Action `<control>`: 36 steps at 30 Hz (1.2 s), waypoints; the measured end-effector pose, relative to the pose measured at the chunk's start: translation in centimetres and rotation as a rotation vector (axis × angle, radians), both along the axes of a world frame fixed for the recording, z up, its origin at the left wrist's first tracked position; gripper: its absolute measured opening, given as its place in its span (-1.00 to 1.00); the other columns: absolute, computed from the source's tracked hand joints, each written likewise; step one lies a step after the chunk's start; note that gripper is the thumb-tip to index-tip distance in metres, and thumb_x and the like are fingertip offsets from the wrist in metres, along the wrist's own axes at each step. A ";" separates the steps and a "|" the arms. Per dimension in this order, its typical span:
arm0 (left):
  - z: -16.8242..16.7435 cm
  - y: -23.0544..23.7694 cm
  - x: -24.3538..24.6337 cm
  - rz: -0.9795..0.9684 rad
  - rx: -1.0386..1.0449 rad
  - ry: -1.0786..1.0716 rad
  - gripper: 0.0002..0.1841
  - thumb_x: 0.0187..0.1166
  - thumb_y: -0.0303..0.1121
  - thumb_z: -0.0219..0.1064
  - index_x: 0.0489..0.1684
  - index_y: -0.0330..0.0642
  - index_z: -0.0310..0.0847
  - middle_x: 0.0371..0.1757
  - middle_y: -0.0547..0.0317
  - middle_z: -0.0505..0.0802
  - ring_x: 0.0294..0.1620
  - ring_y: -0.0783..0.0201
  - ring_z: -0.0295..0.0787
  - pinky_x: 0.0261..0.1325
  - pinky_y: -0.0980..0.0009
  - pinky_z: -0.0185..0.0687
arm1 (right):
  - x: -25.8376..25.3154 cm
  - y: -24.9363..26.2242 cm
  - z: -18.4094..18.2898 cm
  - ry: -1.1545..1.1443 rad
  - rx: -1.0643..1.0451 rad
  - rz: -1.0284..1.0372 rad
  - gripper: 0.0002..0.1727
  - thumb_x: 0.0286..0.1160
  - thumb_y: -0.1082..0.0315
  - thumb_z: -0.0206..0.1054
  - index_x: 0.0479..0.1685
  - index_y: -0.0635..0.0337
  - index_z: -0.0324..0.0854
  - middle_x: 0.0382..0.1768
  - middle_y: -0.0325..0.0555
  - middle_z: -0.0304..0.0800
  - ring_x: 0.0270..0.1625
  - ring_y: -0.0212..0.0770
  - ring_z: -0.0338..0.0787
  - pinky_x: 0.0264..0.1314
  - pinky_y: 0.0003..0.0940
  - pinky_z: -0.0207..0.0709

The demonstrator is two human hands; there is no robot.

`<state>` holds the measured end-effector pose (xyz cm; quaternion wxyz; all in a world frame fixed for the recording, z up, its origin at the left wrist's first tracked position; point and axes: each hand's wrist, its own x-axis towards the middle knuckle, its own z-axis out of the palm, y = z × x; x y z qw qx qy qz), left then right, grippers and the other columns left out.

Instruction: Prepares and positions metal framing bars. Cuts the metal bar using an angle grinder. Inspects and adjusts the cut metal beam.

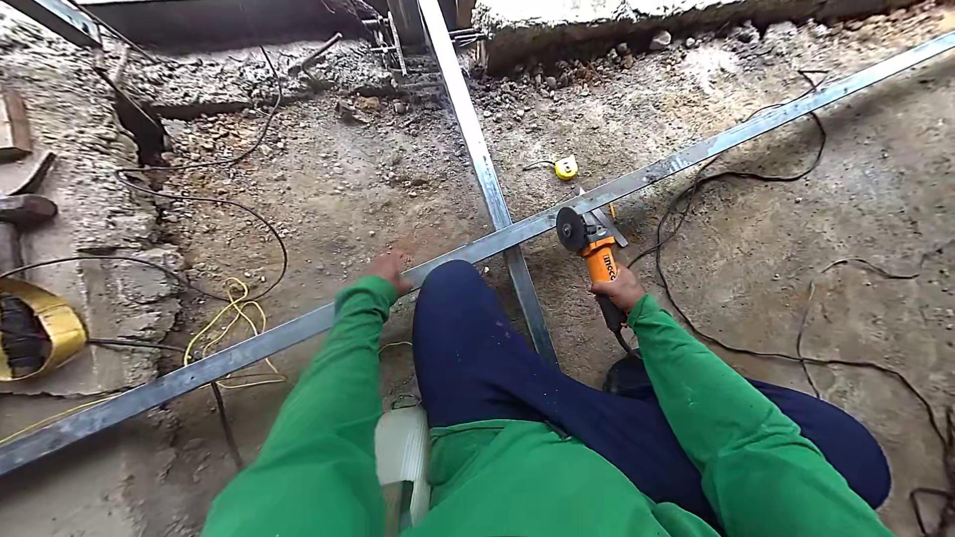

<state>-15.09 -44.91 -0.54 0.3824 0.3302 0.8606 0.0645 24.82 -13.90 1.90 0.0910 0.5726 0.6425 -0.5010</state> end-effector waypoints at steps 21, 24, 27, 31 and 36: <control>-7.4 1.8 2.0 0.194 -0.374 0.050 -0.54 0.84 -0.12 0.03 0.61 -0.05 0.48 0.44 -0.40 0.71 0.51 -0.54 0.53 0.41 -0.84 -0.07 | -1.4 -0.3 -2.9 -0.155 -0.013 0.188 -0.02 -0.05 0.19 0.74 0.57 0.09 0.37 0.04 0.19 0.81 0.04 0.11 0.85 0.14 0.21 0.71; -7.4 1.9 1.8 0.206 -0.379 0.039 -0.54 0.85 -0.11 0.04 0.62 -0.04 0.49 0.44 -0.39 0.72 0.52 -0.52 0.53 0.43 -0.82 -0.06 | -1.8 -0.4 -2.8 -0.154 -0.006 0.183 -0.04 -0.06 0.20 0.74 0.54 0.11 0.39 0.03 0.19 0.81 0.04 0.11 0.85 0.14 0.20 0.71; -8.1 1.8 1.7 0.201 -0.381 0.044 -0.54 0.83 -0.12 0.07 0.61 -0.06 0.49 0.42 -0.42 0.71 0.50 -0.55 0.53 0.40 -0.82 -0.01 | -1.7 -0.5 -2.7 -0.163 -0.004 0.197 -0.05 -0.05 0.16 0.73 0.53 0.13 0.40 0.03 0.18 0.81 0.05 0.10 0.85 0.16 0.19 0.71; -8.3 1.7 1.6 0.184 -0.393 0.049 -0.55 0.81 -0.13 0.10 0.60 -0.04 0.50 0.42 -0.42 0.72 0.49 -0.57 0.53 0.37 -0.83 0.01 | -1.6 -0.5 -2.5 -0.187 -0.004 0.212 -0.03 -0.07 0.14 0.73 0.55 0.13 0.39 0.04 0.18 0.81 0.06 0.09 0.84 0.18 0.19 0.69; -8.2 1.7 1.6 0.183 -0.391 0.040 -0.56 0.81 -0.12 0.11 0.57 -0.05 0.52 0.39 -0.42 0.73 0.47 -0.56 0.56 0.37 -0.82 0.04 | -1.6 -0.5 -2.6 -0.173 -0.009 0.187 -0.03 -0.09 0.16 0.73 0.54 0.12 0.40 0.01 0.15 0.83 0.02 0.07 0.86 0.14 0.17 0.72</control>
